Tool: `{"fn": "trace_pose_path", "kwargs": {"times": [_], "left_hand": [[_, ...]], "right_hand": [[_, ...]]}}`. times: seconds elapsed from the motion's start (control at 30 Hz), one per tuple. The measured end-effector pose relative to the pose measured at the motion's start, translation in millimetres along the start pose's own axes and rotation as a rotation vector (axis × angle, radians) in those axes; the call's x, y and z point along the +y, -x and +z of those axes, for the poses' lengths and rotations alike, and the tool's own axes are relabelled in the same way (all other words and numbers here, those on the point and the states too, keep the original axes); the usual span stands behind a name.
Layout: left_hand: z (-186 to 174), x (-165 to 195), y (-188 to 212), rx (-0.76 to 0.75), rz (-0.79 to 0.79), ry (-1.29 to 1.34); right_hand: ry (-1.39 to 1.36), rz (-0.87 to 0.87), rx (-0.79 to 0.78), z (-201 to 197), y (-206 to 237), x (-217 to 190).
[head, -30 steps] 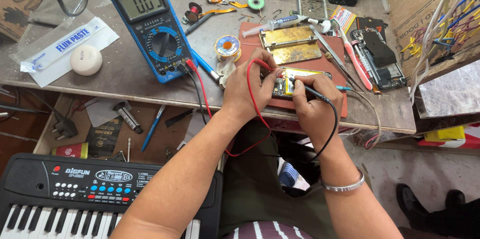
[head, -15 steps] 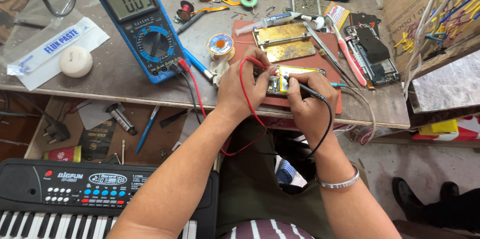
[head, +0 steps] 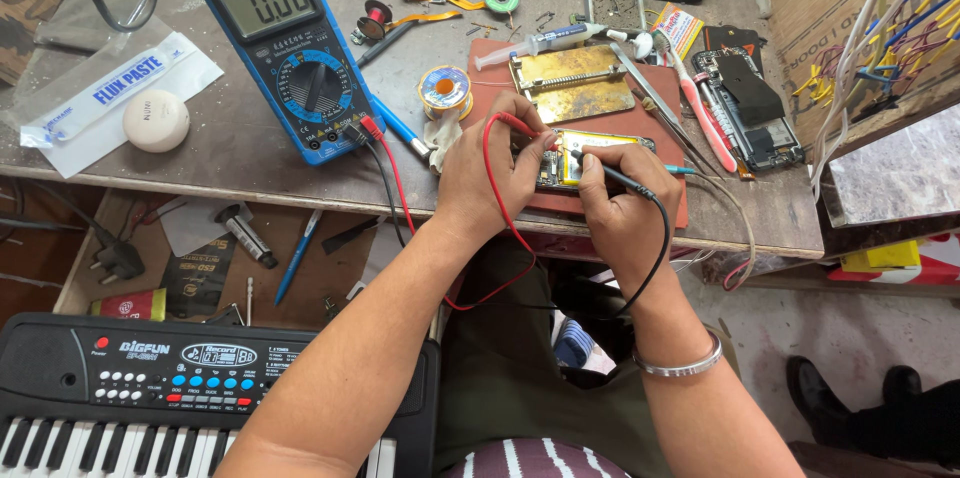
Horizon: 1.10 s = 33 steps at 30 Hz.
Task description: The person uses a multimeter to test a disassembled mobile phone. They adjust the multimeter dial, then repeatedly touch the multimeter probes to different points on the phone's internal circuit board and battery connector while observing the readings.
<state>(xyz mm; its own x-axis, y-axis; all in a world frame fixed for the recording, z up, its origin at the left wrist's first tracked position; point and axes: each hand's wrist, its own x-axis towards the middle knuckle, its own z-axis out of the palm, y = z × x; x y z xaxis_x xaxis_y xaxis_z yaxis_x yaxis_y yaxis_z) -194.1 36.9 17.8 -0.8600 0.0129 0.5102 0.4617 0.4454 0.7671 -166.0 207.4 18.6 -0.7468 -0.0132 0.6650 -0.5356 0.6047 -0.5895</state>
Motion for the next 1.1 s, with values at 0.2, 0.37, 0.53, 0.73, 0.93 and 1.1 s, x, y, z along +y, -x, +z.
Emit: {"fn": "trace_pose_path", "kwargs": {"times": [0.2,0.37,0.53,0.73,0.93,1.1], "left_hand": [[0.4,0.1,0.4,0.000,-0.005,0.011],[0.1,-0.8,0.3,-0.010,-0.012,0.000],[-0.3,-1.8,0.9,-0.007,0.002,0.015],[0.4,-2.2,0.9,-0.017,-0.014,0.014],[-0.1,-1.9,0.6,-0.019,-0.022,0.012],[-0.2,-1.1,0.4,-0.015,-0.023,0.007]], "right_hand": [[0.007,0.003,-0.008,-0.4,-0.5,-1.2],[0.015,0.005,-0.005,0.0,0.3,0.2],[-0.018,0.008,-0.002,1.4,1.0,1.3],[0.005,0.007,-0.004,1.6,1.1,2.1],[0.004,0.003,-0.004,1.3,1.9,2.2],[0.007,0.002,-0.005,0.9,1.5,2.6]]}}
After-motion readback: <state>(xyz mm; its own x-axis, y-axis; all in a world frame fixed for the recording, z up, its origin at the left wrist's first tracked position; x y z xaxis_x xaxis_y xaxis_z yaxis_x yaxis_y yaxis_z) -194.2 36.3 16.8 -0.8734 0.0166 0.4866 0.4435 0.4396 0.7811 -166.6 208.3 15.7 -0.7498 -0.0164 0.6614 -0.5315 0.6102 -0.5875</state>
